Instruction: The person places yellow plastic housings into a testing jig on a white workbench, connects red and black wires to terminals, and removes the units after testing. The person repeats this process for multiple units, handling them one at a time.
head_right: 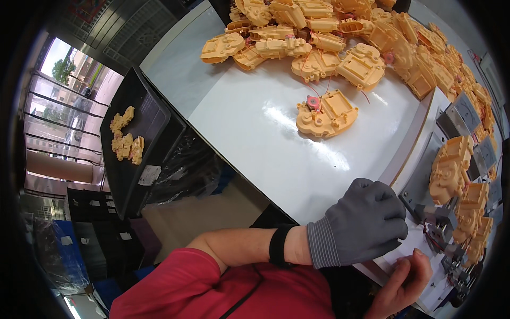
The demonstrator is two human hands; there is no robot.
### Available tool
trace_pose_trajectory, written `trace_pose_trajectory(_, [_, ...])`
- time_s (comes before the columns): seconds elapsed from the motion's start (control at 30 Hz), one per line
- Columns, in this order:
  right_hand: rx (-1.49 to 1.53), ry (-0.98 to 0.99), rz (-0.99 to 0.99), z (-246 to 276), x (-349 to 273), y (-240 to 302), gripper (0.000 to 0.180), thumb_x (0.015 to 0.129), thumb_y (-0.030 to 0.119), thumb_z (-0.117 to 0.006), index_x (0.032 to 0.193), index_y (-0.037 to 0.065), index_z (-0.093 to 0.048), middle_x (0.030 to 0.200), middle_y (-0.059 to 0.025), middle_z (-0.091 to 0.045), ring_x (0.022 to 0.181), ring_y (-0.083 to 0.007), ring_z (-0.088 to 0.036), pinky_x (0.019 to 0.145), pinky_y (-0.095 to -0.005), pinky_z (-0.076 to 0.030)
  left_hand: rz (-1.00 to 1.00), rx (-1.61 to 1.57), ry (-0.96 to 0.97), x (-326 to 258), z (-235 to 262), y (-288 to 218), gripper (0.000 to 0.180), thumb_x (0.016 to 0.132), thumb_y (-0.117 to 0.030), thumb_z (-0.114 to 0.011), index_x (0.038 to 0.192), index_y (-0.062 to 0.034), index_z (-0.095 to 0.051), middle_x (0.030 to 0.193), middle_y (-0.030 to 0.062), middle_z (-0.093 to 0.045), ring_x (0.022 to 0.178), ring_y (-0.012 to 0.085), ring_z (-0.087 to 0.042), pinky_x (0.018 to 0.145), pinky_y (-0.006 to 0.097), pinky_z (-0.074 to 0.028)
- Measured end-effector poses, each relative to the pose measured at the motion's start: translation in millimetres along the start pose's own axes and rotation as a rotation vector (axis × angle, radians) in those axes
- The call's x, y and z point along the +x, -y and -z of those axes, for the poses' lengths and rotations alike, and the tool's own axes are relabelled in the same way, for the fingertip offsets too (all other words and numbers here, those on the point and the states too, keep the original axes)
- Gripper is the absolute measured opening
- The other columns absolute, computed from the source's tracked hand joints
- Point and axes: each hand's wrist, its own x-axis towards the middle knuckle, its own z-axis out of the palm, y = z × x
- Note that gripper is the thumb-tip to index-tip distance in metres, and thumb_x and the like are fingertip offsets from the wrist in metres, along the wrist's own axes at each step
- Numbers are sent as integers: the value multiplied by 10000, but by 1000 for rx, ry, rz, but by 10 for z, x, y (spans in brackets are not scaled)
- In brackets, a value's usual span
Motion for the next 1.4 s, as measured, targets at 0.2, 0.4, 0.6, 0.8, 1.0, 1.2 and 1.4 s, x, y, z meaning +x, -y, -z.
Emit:
trace_pose_trajectory(0.2, [-22,-24,-8,-10,40,32,305,1029,55,-511,1331,20,-538,1182,-52,-592,1031,-121,-562,885,-246,-438,5,-26,-1,-6,0,5,171,792,-307,-721,860,-167,-650,977,3,-609,1032,247,-568,878,449,-441])
trace_pose_trajectory(0.4, [25,6,35,-18,63,77,362,1010,32,-509,1372,21,-501,1223,-84,-582,1117,-165,-559,970,-290,-430,-10,28,-9,7,3,-6,154,804,-306,-715,850,-170,-658,982,7,-611,1016,258,-565,853,449,-457])
trace_pose_trajectory(0.6, [61,-4,-17,-65,86,166,385,981,-19,-509,1365,0,-485,1204,-115,-573,1119,-192,-560,1028,-324,-415,-3,85,-23,16,-8,-27,137,805,-297,-713,842,-175,-664,978,11,-621,976,266,-574,830,441,-471])
trace_pose_trajectory(0.8, [62,-3,-23,-75,98,187,388,986,-13,-510,1372,3,-480,1205,-113,-574,1124,-191,-559,1024,-320,-415,0,97,-61,16,-32,-39,137,798,-294,-717,845,-177,-664,976,12,-626,976,264,-578,825,432,-473])
trace_pose_trajectory(1.0, [66,23,1,-60,111,180,400,990,-3,-515,1387,8,-472,1208,-112,-574,1134,-191,-554,1031,-321,-407,1,75,-56,20,-32,-27,143,797,-296,-721,852,-176,-665,982,10,-625,983,260,-576,828,433,-470])
trace_pose_trajectory(1.2, [72,29,20,-59,100,159,409,987,-5,-523,1392,11,-469,1211,-112,-577,1132,-191,-556,1028,-319,-409,7,85,-41,-2,-21,-28,137,800,-296,-719,859,-183,-669,989,5,-624,989,258,-575,831,436,-469])
trace_pose_trajectory(1.4, [88,9,55,-95,92,206,417,970,-9,-547,1381,16,-482,1206,-112,-600,1068,-176,-570,977,-309,-437,-16,87,-29,15,-6,-47,116,816,-276,-703,863,-178,-662,995,11,-625,1001,259,-577,845,429,-455])
